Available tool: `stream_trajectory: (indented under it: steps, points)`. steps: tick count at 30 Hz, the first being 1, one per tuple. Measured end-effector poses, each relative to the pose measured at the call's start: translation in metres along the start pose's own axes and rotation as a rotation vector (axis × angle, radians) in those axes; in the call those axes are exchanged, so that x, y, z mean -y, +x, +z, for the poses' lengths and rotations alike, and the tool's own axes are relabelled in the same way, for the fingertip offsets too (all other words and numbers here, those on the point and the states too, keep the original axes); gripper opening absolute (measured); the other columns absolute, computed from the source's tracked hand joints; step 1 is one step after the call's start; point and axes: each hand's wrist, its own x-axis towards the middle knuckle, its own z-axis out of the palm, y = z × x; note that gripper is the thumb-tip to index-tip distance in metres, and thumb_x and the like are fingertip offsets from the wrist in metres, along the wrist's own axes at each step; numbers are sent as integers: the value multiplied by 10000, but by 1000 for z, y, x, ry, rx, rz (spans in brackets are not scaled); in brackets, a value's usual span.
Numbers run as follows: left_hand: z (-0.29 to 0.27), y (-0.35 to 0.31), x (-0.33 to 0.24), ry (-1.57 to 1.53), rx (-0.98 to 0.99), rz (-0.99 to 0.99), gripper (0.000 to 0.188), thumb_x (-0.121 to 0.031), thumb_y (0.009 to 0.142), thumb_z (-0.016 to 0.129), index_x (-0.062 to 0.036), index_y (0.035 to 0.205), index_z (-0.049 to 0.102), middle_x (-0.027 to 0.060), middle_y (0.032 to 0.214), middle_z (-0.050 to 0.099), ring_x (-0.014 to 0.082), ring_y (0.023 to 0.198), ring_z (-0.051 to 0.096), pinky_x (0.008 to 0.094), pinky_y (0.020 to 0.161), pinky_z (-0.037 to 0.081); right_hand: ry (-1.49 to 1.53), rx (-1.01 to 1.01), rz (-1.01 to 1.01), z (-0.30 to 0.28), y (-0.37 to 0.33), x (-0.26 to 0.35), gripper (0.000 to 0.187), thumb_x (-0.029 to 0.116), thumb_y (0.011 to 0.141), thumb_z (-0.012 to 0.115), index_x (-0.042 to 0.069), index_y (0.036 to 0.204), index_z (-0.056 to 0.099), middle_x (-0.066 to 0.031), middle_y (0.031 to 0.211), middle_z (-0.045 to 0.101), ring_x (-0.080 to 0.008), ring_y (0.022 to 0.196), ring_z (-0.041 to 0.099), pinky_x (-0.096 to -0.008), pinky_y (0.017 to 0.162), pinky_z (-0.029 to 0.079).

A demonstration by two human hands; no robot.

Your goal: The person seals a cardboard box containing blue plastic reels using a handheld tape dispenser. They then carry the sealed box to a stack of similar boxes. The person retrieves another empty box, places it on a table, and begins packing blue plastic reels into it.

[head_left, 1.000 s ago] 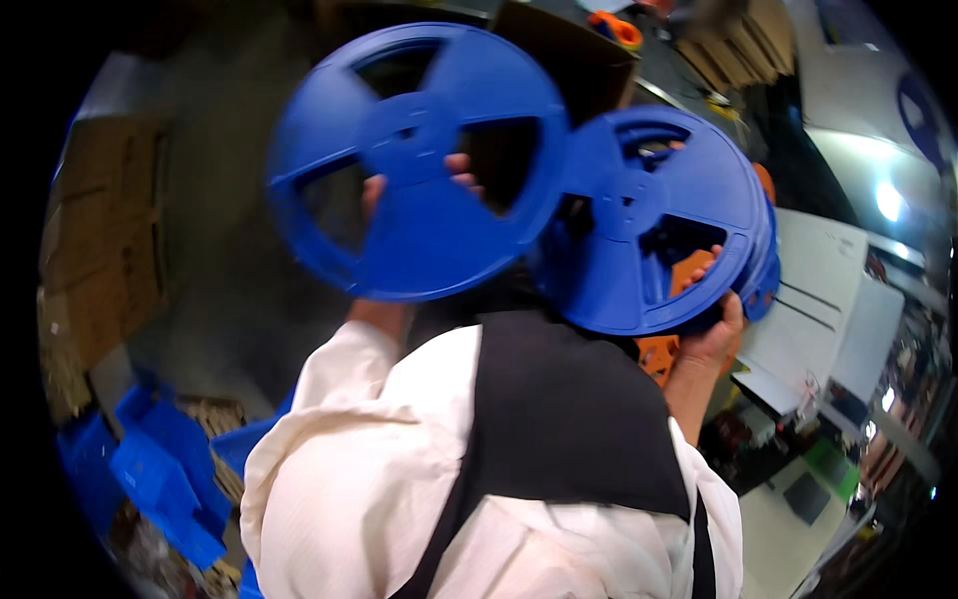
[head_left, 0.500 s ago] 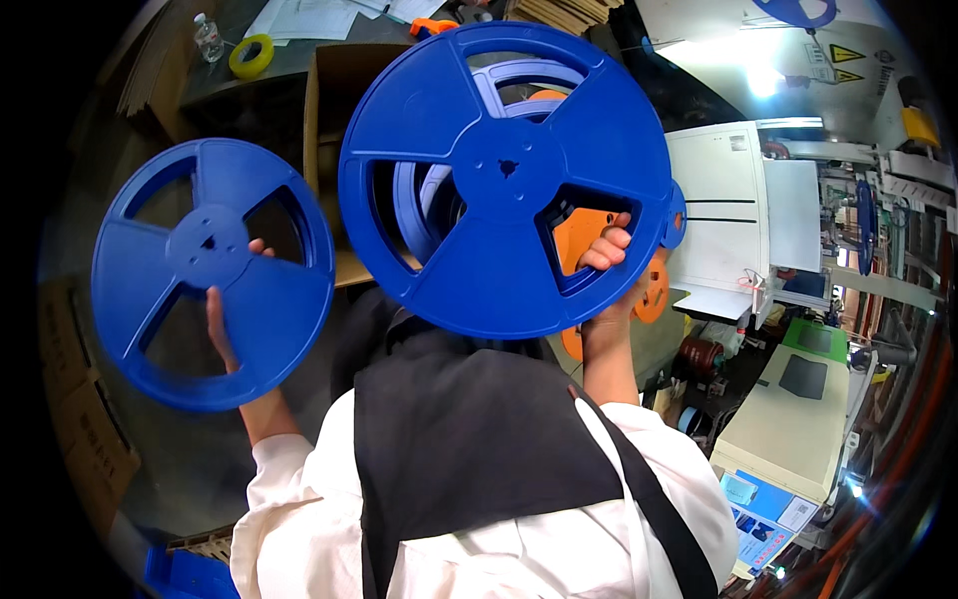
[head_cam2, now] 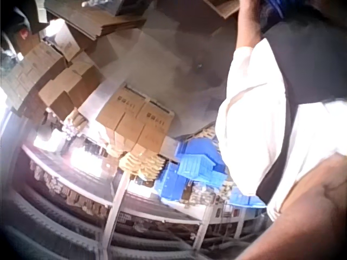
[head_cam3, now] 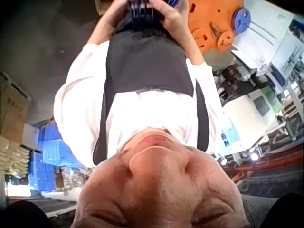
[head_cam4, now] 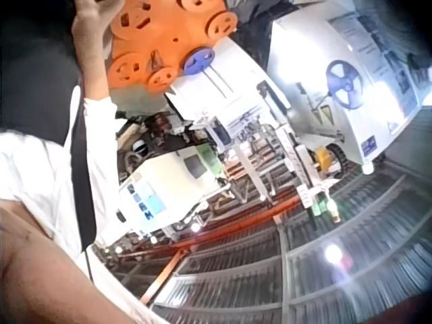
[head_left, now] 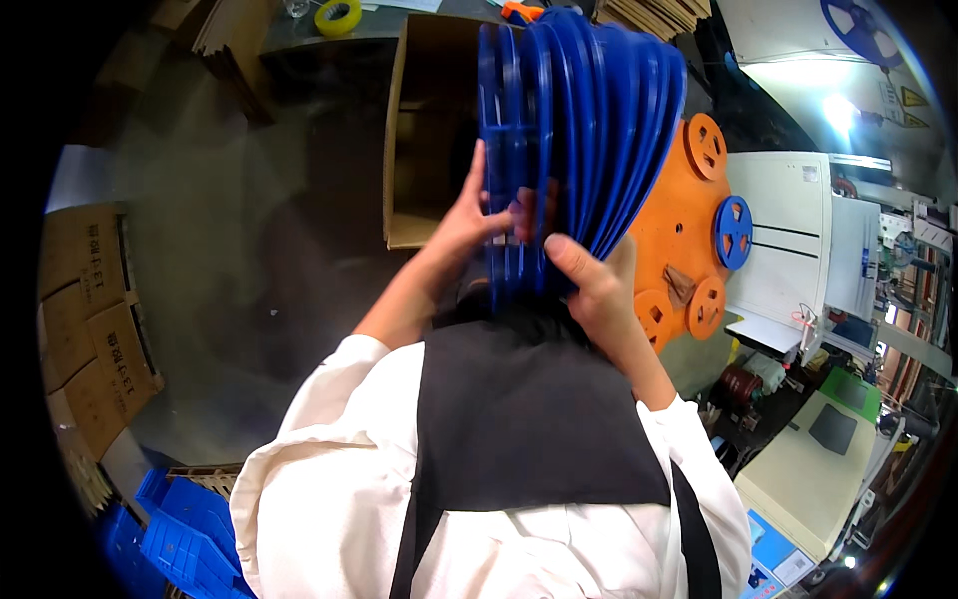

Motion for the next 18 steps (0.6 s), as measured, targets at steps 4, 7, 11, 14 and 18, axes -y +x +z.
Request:
stream_trajectory:
  steps: [4, 7, 11, 14, 18]
  points:
    - [24, -6, -6, -382, 347, -51, 395, -246, 896, 592, -8, 1207, 543, 125, 1129, 613, 215, 1033, 602, 333, 911, 490, -277, 147, -30, -11, 0, -7, 538, 111, 842, 684, -40, 1294, 433, -158, 1232, 578, -262, 1149, 554, -373, 993, 425]
    - [19, -14, -9, -150, 111, 66, 456, -234, 865, 615, -17, 1252, 513, 129, 1156, 605, 221, 1049, 598, 346, 932, 480, 87, 6, 67, -7, -1, 2, 522, 82, 836, 671, -33, 1289, 437, -172, 1214, 581, -277, 1145, 557, -393, 986, 438]
    - [-19, -38, -25, -353, 71, -75, 625, -266, 764, 644, -22, 1306, 451, 162, 1238, 544, 290, 1106, 568, 403, 972, 456, 131, -233, 40, -39, -2, 6, 436, 103, 857, 604, -65, 1237, 473, -219, 1095, 620, -310, 994, 635, -407, 879, 511]
    - [-36, -43, -19, -535, 166, 49, 693, -443, 765, 650, -36, 1296, 467, 160, 1183, 572, 311, 1126, 562, 458, 970, 465, 205, -414, 43, -65, -7, -2, 398, 140, 904, 565, -54, 1240, 477, -209, 1082, 624, -308, 984, 636, -401, 858, 528]
    - [-58, -30, -3, -701, 346, 213, 667, -544, 847, 563, -54, 1291, 474, 146, 1180, 576, 297, 1105, 581, 492, 972, 459, 222, -562, 54, -98, -12, -16, 408, 214, 937, 535, -22, 1264, 477, -180, 1185, 579, -284, 1085, 582, -383, 935, 482]
